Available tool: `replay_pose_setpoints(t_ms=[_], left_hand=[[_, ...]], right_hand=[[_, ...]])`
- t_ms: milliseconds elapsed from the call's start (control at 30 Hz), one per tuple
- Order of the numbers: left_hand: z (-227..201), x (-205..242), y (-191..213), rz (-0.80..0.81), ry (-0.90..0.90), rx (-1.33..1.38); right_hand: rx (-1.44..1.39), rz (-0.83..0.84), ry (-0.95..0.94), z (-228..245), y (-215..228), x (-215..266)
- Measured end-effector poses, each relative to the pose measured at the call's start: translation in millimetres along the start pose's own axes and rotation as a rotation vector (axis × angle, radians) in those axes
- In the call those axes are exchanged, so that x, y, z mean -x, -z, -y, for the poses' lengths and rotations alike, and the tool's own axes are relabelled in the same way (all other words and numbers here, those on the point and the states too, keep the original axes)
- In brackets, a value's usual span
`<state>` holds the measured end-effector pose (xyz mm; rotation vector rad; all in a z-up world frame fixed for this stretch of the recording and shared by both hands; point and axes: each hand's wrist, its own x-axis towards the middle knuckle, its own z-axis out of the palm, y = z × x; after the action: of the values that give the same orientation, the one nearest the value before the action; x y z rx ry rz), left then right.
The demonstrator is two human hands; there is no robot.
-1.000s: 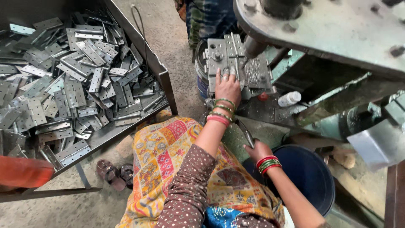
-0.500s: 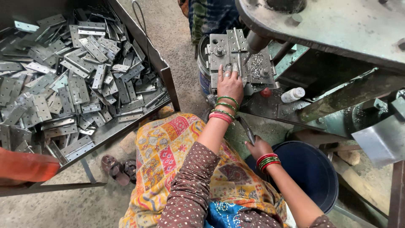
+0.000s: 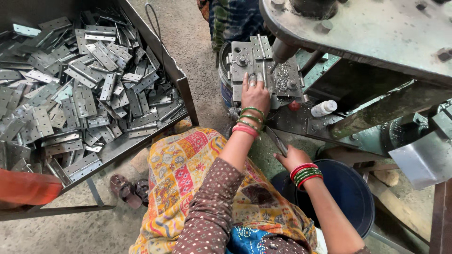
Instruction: The person repeatedly picks up metal hinge pieces from a bin, places them into a manual punching machine, and operates the lever to process them. The processed pieces are then returned to the bin. The task is performed continuously throughout the clip.
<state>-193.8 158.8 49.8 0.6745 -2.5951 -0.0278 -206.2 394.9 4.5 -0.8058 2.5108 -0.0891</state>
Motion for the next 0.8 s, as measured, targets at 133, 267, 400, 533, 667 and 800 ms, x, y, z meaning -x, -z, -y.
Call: replay_pose_setpoints(t_ms=[133, 267, 400, 533, 667, 800], left_hand=[[-6.7, 48.3, 24.8, 0.013, -0.044, 0.081], [-11.5, 79.6, 37.4, -0.178, -0.094, -0.014], [-6.7, 77.5, 33.4, -0.163, -0.143, 0.019], [-7.4, 84.5, 35.7, -0.159, -0.197, -0.012], [-8.4, 78.1, 40.5, -0.167, -0.165, -0.100], [-3.8, 42.0, 34.6, 0.244, -0.038, -0.015]], right_hand=[[0.005, 0.033, -0.023, -2.1, -0.7, 0.7], [0.015, -0.003, -0.005, -2.5, -3.2, -3.5], [0.025, -0.005, -0.032, 0.7, -6.2, -1.0], [0.047, 0.005, -0.052, 2.4, -1.2, 1.3], [0.024, -0.001, -0.020, 4.4, 0.6, 2.8], [0.001, 0.021, -0.039, 5.2, 0.1, 7.6]])
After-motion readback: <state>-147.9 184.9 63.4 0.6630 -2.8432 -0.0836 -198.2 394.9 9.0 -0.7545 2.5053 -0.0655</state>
